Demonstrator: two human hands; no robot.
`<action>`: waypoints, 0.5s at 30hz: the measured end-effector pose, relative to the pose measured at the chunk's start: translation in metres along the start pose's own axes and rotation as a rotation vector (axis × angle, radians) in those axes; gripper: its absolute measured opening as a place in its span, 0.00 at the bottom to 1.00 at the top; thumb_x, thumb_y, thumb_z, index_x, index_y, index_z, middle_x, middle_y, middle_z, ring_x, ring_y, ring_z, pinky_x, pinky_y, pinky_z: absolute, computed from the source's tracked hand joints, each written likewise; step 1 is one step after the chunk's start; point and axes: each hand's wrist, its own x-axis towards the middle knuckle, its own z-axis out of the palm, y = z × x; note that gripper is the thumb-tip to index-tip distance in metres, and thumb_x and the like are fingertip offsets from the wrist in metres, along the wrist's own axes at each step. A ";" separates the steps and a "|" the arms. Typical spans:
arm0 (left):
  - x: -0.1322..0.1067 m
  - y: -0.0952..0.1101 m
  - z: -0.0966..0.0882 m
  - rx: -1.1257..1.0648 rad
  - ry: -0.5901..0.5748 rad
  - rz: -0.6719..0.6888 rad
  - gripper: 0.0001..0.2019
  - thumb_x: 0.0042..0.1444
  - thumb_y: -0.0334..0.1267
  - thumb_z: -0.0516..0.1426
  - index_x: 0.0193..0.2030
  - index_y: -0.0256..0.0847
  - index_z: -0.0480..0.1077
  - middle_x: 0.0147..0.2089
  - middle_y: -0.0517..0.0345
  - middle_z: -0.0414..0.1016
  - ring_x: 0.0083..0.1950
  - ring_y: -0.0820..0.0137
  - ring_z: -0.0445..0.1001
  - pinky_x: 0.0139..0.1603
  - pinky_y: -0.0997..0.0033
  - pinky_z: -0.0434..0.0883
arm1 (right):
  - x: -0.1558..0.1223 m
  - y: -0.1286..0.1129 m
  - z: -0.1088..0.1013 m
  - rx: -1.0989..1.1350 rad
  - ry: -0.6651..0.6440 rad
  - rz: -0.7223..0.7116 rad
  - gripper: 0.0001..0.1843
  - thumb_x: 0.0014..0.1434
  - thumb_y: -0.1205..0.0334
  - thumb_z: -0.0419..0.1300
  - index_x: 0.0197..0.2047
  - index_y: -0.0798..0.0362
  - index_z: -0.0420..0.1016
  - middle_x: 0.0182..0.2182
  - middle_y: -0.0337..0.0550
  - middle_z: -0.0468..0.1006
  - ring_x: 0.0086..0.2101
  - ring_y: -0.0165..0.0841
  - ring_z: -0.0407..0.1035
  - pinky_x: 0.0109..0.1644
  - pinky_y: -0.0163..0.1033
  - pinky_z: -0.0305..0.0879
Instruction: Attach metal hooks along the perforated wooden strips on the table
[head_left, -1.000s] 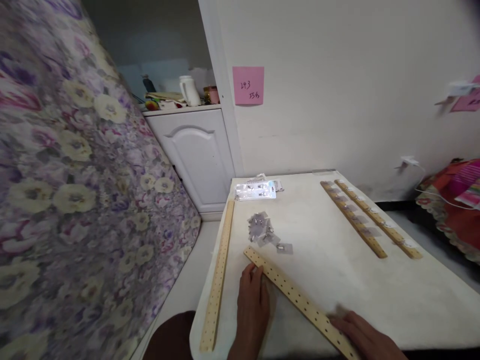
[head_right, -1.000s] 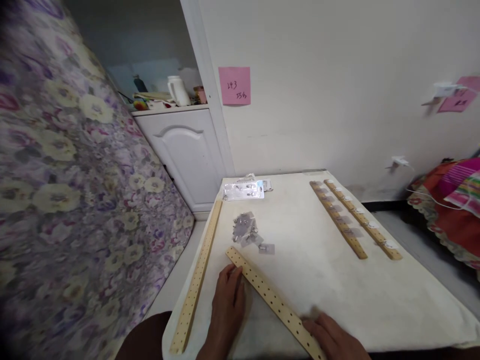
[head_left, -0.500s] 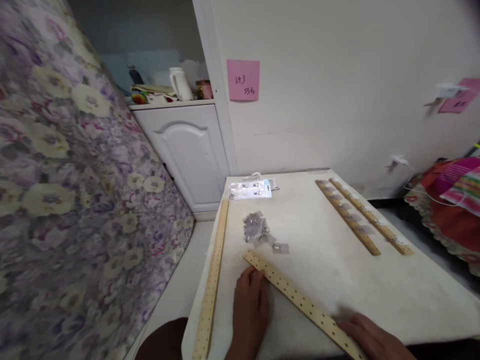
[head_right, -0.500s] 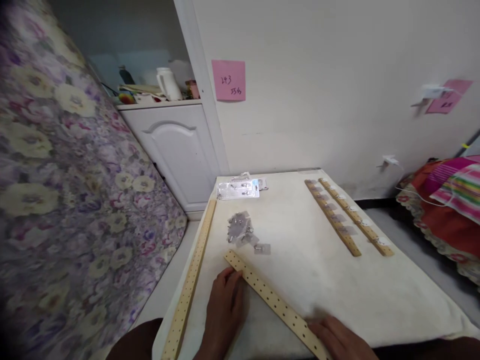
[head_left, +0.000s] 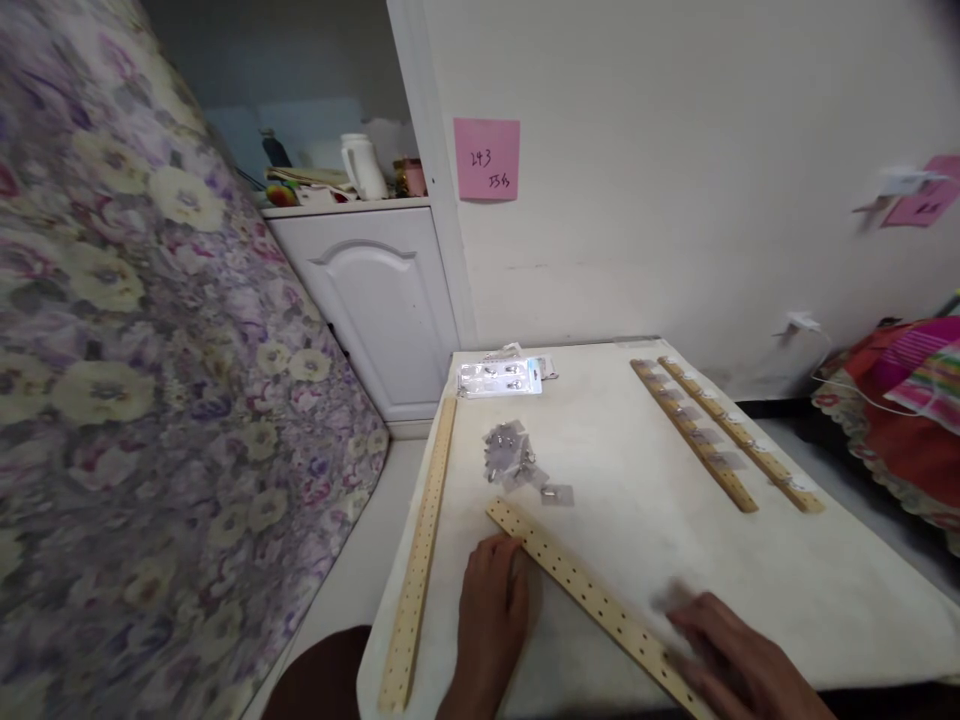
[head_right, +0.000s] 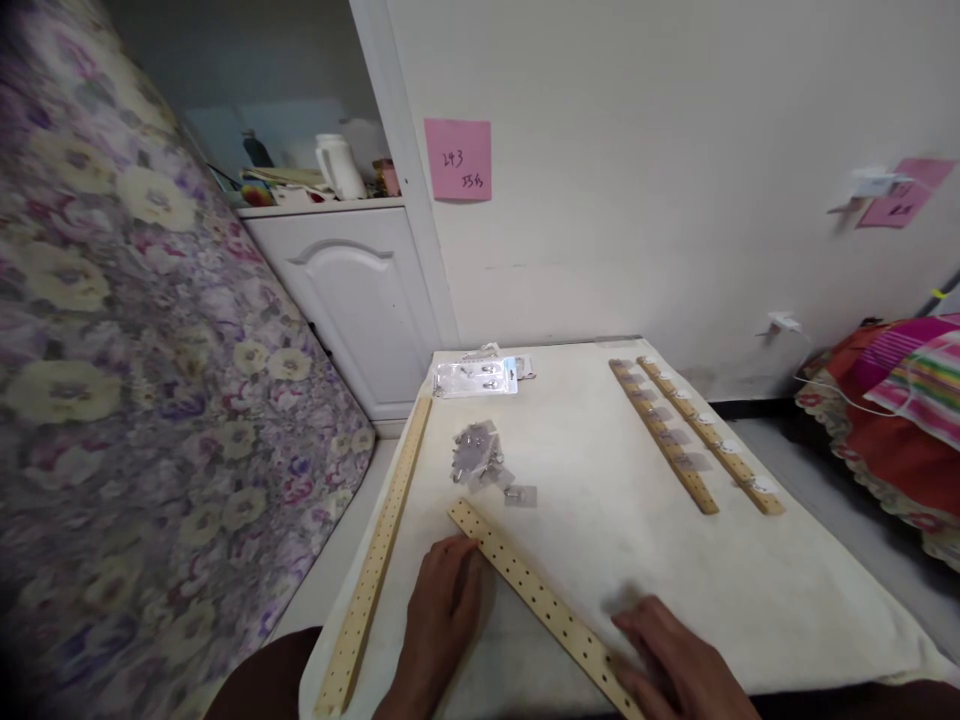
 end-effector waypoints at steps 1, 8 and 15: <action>0.001 0.000 0.000 -0.012 0.001 -0.009 0.15 0.58 0.32 0.50 0.51 0.42 0.66 0.49 0.50 0.68 0.51 0.62 0.67 0.51 0.58 0.67 | 0.012 0.001 0.001 0.040 -0.025 0.000 0.11 0.61 0.55 0.52 0.47 0.44 0.68 0.35 0.45 0.74 0.35 0.36 0.71 0.38 0.39 0.71; 0.005 0.001 -0.002 -0.089 0.042 -0.058 0.13 0.58 0.33 0.50 0.49 0.43 0.66 0.48 0.51 0.70 0.51 0.63 0.68 0.51 0.58 0.68 | 0.132 0.007 0.026 0.085 0.045 -0.026 0.09 0.60 0.60 0.52 0.41 0.50 0.70 0.33 0.42 0.70 0.33 0.34 0.67 0.38 0.39 0.65; 0.006 0.000 -0.001 -0.107 -0.004 -0.097 0.12 0.59 0.35 0.50 0.48 0.43 0.66 0.48 0.51 0.70 0.51 0.62 0.68 0.52 0.57 0.67 | 0.173 0.007 0.052 -0.048 0.051 0.114 0.17 0.54 0.57 0.58 0.47 0.48 0.70 0.41 0.41 0.70 0.36 0.33 0.69 0.39 0.38 0.63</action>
